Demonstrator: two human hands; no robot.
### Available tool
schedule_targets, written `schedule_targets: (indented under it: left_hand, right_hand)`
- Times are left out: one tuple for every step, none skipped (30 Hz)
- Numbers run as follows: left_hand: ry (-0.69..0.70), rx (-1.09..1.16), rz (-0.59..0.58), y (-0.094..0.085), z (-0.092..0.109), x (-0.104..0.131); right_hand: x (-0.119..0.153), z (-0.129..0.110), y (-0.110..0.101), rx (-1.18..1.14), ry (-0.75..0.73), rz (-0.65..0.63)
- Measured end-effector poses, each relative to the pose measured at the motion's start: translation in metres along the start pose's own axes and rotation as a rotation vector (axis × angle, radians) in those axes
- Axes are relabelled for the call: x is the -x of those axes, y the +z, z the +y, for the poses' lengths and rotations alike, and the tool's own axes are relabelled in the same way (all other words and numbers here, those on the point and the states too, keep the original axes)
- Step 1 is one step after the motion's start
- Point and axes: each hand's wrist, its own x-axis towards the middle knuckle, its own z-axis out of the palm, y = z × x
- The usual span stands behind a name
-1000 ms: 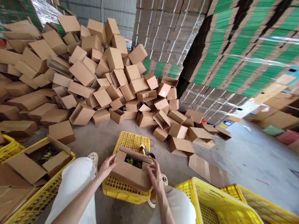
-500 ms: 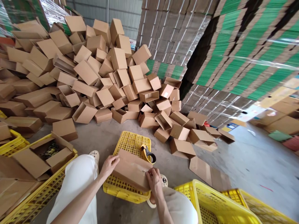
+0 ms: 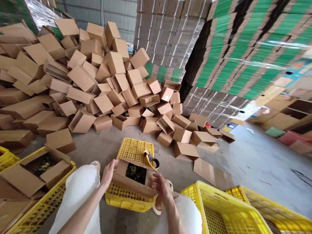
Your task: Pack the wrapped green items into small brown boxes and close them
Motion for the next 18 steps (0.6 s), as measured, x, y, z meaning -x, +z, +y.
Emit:
schedule_targets:
  left_hand:
    - [-0.013, 0.052, -0.058, -0.004, 0.006, -0.001]
    - [-0.011, 0.061, -0.146, -0.007, 0.012, -0.002]
    - [0.014, 0.017, -0.254, -0.01, 0.018, -0.002]
    - [0.059, -0.061, -0.365, -0.01, 0.024, -0.002]
    - [0.121, -0.163, -0.461, -0.009, 0.031, -0.001]
    - [0.189, -0.27, -0.534, -0.005, 0.037, 0.001]
    - [0.259, -0.374, -0.584, 0.001, 0.043, 0.003]
    - [0.33, -0.478, -0.614, 0.008, 0.049, 0.005]
    - [0.398, -0.574, -0.639, 0.016, 0.054, 0.007]
    - [0.446, -0.665, -0.661, 0.022, 0.059, 0.009]
    - [0.487, -0.743, -0.673, 0.027, 0.063, 0.011]
    - [0.527, -0.805, -0.675, 0.029, 0.066, 0.012]
    - [0.569, -0.851, -0.662, 0.027, 0.068, 0.012]
    - [0.612, -0.883, -0.631, 0.022, 0.07, 0.012]
    - [0.652, -0.904, -0.577, 0.014, 0.071, 0.011]
    - [0.66, -0.941, -0.505, 0.005, 0.072, 0.009]
    - [0.629, -1.009, -0.455, -0.005, 0.073, 0.007]
    - [0.567, -1.095, -0.434, -0.014, 0.074, 0.006]
  right_hand:
    - [0.001, -0.001, 0.0, 0.0, 0.042, -0.101]
    - [0.001, -0.001, 0.0, 0.024, 0.066, -0.202]
    - [0.0, 0.0, 0.002, 0.064, 0.072, -0.291]
    - [-0.002, 0.001, 0.005, 0.112, 0.06, -0.36]
    - [-0.004, 0.001, 0.009, 0.167, 0.024, -0.402]
    - [-0.006, 0.001, 0.012, 0.233, -0.041, -0.416]
    - [-0.008, 0.001, 0.015, 0.311, -0.134, -0.397]
    - [-0.009, 0.0, 0.018, 0.399, -0.241, -0.351]
    - [-0.009, -0.002, 0.019, 0.494, -0.344, -0.287]
    - [-0.009, -0.005, 0.018, 0.588, -0.425, -0.208]
    - [-0.008, -0.007, 0.015, 0.678, -0.472, -0.122]
    - [-0.006, -0.009, 0.01, 0.758, -0.483, -0.034]
    - [-0.005, -0.01, 0.003, 0.827, -0.467, 0.053]
    - [-0.003, -0.01, -0.005, 0.885, -0.438, 0.137]
    - [-0.002, -0.009, -0.013, 0.933, -0.411, 0.214]
    - [-0.001, -0.007, -0.021, 0.973, -0.388, 0.281]
    - [-0.001, -0.005, -0.028, 1.005, -0.38, 0.324]
    - [-0.001, -0.002, -0.033, 1.04, -0.375, 0.333]
